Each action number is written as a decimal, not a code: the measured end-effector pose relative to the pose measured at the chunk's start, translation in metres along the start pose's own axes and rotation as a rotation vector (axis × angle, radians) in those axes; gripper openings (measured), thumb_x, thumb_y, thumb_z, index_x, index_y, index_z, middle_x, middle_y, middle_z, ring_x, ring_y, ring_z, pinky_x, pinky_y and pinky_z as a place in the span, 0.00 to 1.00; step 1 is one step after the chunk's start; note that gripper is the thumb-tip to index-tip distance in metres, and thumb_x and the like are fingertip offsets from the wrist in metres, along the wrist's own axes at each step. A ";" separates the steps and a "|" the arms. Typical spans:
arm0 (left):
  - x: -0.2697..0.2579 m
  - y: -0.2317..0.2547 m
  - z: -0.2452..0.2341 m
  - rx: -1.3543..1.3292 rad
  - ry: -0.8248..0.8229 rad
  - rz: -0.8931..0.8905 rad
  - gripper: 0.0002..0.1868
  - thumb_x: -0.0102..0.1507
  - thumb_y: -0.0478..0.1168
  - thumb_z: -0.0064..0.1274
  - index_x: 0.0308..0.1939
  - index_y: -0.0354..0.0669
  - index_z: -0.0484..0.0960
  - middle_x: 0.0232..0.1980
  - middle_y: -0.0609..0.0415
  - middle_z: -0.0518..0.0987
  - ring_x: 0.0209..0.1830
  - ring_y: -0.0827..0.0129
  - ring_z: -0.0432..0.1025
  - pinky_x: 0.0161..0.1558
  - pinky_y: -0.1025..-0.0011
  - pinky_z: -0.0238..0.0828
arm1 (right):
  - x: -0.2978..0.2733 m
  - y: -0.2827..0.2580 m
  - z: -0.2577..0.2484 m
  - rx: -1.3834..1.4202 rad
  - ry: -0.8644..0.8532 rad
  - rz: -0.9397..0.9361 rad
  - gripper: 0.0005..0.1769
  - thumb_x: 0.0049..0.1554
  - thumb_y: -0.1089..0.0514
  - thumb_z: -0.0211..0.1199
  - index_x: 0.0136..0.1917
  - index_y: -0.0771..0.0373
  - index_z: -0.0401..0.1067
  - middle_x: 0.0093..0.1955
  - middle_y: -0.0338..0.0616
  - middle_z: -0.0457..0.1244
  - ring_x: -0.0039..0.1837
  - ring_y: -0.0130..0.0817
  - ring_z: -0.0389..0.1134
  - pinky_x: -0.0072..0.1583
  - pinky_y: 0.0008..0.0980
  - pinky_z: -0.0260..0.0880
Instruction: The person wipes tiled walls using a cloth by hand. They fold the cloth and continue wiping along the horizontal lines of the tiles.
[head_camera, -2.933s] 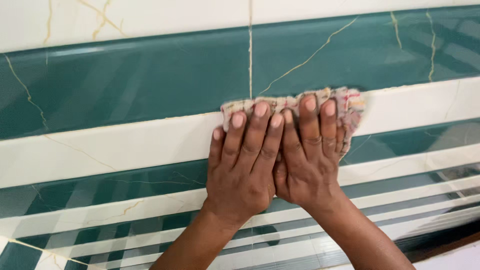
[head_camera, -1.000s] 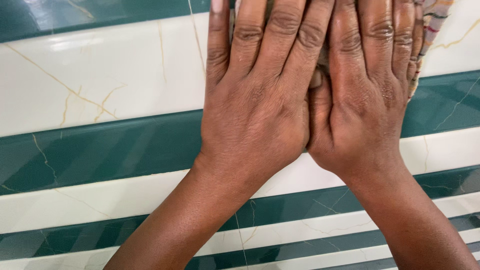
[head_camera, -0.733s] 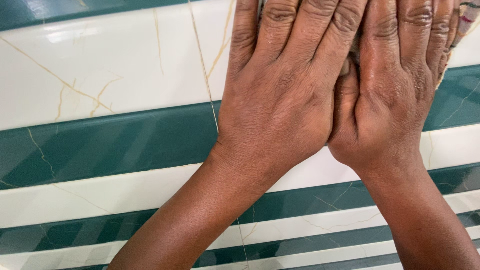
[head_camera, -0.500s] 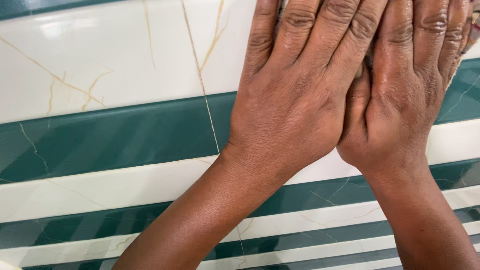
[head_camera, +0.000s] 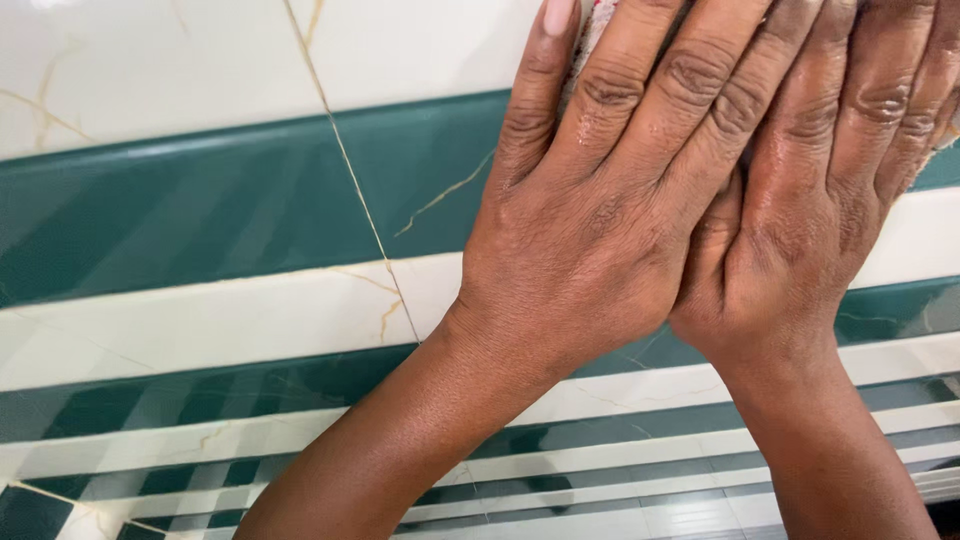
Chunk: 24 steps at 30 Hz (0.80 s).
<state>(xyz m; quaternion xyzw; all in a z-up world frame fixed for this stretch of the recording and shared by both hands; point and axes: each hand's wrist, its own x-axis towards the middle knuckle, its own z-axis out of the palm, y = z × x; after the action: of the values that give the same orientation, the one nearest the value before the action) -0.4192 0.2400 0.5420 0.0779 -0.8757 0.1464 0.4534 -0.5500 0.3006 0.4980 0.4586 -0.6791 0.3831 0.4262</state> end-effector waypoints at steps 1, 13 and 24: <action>-0.004 0.001 0.006 -0.014 0.013 -0.009 0.26 0.75 0.48 0.33 0.76 0.48 0.67 0.79 0.55 0.60 0.81 0.62 0.49 0.82 0.47 0.32 | -0.006 0.003 0.003 0.005 0.000 0.001 0.37 0.70 0.46 0.37 0.82 0.73 0.43 0.84 0.67 0.37 0.85 0.60 0.32 0.85 0.58 0.27; -0.078 0.001 0.067 0.162 0.125 -0.029 0.24 0.75 0.46 0.35 0.73 0.53 0.75 0.75 0.62 0.67 0.77 0.66 0.53 0.81 0.46 0.37 | -0.083 0.024 0.052 -0.054 -0.098 -0.022 0.40 0.70 0.42 0.44 0.81 0.73 0.42 0.84 0.64 0.39 0.86 0.54 0.34 0.84 0.54 0.32; -0.132 0.000 0.104 0.306 0.250 -0.112 0.24 0.75 0.52 0.33 0.69 0.59 0.78 0.74 0.63 0.68 0.81 0.71 0.51 0.82 0.52 0.30 | -0.136 0.023 0.089 -0.026 0.004 -0.115 0.37 0.69 0.41 0.46 0.82 0.65 0.54 0.81 0.67 0.39 0.85 0.63 0.30 0.79 0.65 0.24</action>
<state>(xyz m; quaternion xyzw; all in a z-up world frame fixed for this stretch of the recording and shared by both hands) -0.4234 0.2063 0.3779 0.1757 -0.7746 0.2607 0.5487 -0.5633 0.2660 0.3379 0.4908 -0.6556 0.3501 0.4547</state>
